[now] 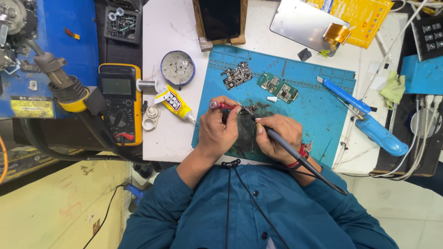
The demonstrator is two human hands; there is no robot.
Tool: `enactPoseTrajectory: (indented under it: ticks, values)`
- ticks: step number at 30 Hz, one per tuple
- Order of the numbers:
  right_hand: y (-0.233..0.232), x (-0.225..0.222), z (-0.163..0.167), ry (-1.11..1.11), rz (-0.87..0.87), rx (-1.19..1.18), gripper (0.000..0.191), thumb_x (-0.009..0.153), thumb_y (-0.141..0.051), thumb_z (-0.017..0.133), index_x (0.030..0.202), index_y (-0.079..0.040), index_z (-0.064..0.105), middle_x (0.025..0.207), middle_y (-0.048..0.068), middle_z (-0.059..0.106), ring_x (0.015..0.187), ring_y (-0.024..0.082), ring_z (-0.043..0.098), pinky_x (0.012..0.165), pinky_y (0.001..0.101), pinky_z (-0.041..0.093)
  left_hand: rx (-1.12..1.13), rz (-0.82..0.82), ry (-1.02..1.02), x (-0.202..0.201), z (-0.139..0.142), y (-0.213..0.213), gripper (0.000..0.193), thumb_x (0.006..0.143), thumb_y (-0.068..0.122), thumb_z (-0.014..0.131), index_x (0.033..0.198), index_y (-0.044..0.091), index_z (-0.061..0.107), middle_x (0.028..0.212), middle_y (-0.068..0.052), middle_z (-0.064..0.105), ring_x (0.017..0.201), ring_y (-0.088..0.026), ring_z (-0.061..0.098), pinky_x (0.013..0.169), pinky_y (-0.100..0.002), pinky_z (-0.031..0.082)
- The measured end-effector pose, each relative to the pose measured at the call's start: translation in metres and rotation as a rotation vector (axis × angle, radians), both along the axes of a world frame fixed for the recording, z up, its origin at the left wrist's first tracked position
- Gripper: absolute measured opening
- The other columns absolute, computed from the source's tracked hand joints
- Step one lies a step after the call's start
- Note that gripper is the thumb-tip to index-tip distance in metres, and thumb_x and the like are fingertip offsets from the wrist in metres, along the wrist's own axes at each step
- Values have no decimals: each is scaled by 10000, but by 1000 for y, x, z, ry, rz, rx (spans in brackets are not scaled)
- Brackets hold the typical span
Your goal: The person solders a small circuit board at a repair workbench, holding the board with one hand while applying a soldering iron to its components. They briefly dip the iron or board in a flux container and continue soldering the board throughout the episode.
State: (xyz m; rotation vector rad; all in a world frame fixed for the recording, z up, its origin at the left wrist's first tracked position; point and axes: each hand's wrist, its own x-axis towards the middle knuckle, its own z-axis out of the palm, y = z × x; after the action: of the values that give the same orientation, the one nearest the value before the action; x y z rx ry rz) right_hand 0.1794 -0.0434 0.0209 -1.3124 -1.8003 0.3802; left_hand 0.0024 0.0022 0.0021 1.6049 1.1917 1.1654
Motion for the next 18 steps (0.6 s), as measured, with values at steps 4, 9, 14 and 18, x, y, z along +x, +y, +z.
enactPoseTrajectory:
  ticks: [4, 9, 14, 18]
  values:
    - [-1, 0, -1, 6, 2, 7, 79, 920, -44, 706, 987, -46, 663, 708, 76, 631, 594, 247, 623, 567, 355, 473, 9, 5, 31, -2, -1, -2, 188, 996, 33, 699, 1093, 47, 538, 930, -89, 720, 722, -206, 738, 638, -309, 571]
    - [0, 0, -1, 7, -9, 6, 84, 918, -47, 708, 992, -40, 669, 707, 77, 633, 599, 245, 632, 569, 352, 479, -14, -3, 7, -1, 0, 0, 189, 997, 32, 693, 1086, 45, 528, 936, -87, 726, 722, -206, 746, 639, -306, 580]
    - [-1, -1, -1, 17, -12, -6, 88, 913, -41, 708, 993, -32, 670, 705, 81, 636, 596, 241, 633, 566, 348, 480, 2, -7, 7, 0, -2, -1, 198, 1002, 37, 696, 1088, 47, 518, 949, -89, 722, 745, -209, 751, 649, -309, 587]
    - [-2, 1, -2, 5, -10, -1, 92, 916, -41, 701, 1001, -32, 667, 721, 85, 641, 607, 243, 638, 575, 347, 484, 3, -10, 25, -1, -3, -2, 200, 1005, 39, 696, 1096, 48, 519, 954, -88, 723, 755, -209, 751, 659, -315, 589]
